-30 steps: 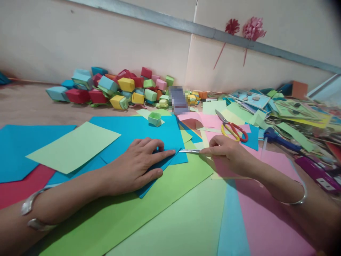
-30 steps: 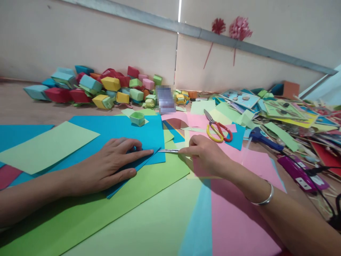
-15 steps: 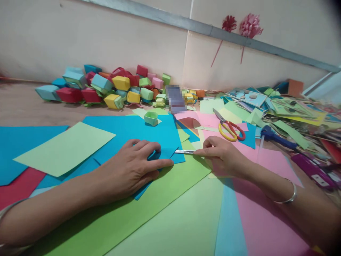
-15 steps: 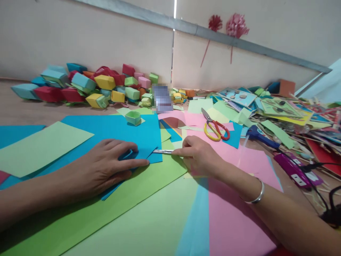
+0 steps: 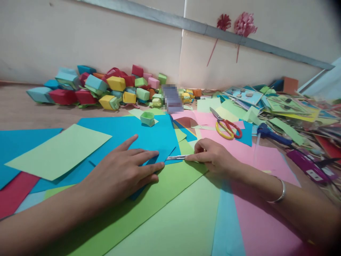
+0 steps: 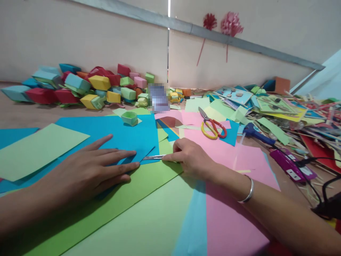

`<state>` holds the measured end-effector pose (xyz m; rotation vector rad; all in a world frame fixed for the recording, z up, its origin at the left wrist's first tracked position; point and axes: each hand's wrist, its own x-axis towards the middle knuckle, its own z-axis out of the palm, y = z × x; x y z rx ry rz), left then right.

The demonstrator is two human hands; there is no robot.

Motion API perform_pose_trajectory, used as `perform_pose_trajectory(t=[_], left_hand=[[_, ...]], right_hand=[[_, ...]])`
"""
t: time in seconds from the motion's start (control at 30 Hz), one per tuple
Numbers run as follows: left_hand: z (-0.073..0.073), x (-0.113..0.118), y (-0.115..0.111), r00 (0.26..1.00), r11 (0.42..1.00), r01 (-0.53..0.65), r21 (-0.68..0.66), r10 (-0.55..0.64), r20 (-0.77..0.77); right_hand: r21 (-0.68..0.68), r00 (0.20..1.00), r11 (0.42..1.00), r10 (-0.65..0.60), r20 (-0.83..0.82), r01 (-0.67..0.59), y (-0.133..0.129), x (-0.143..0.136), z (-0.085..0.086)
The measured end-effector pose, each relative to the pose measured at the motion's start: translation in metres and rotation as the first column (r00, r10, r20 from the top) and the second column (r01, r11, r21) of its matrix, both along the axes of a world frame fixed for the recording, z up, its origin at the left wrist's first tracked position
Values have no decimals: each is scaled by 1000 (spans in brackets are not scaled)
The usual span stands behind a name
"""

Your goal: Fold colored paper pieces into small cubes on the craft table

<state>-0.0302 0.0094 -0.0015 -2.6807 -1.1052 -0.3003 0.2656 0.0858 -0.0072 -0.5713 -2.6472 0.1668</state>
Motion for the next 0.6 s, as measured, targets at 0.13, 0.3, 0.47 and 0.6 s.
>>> perform_pose_trajectory(t=[0.13, 0.3, 0.47, 0.6], left_hand=[[-1, 1, -2, 1000, 1000, -13, -10, 13, 4], [1, 0, -2, 999, 1000, -6, 16, 7, -32], [4, 0, -1, 997, 999, 42, 6, -42, -59], [-1, 1, -3, 1000, 1000, -4, -24, 4, -4]], right_hand=[[13, 1000, 1000, -3, 19, 3, -2, -4, 1], [-14, 995, 1000, -21, 96, 22, -3, -6, 2], [-58, 991, 998, 1, 131, 6, -2, -4, 5], [-75, 990, 997, 6, 142, 5, -1, -3, 4]])
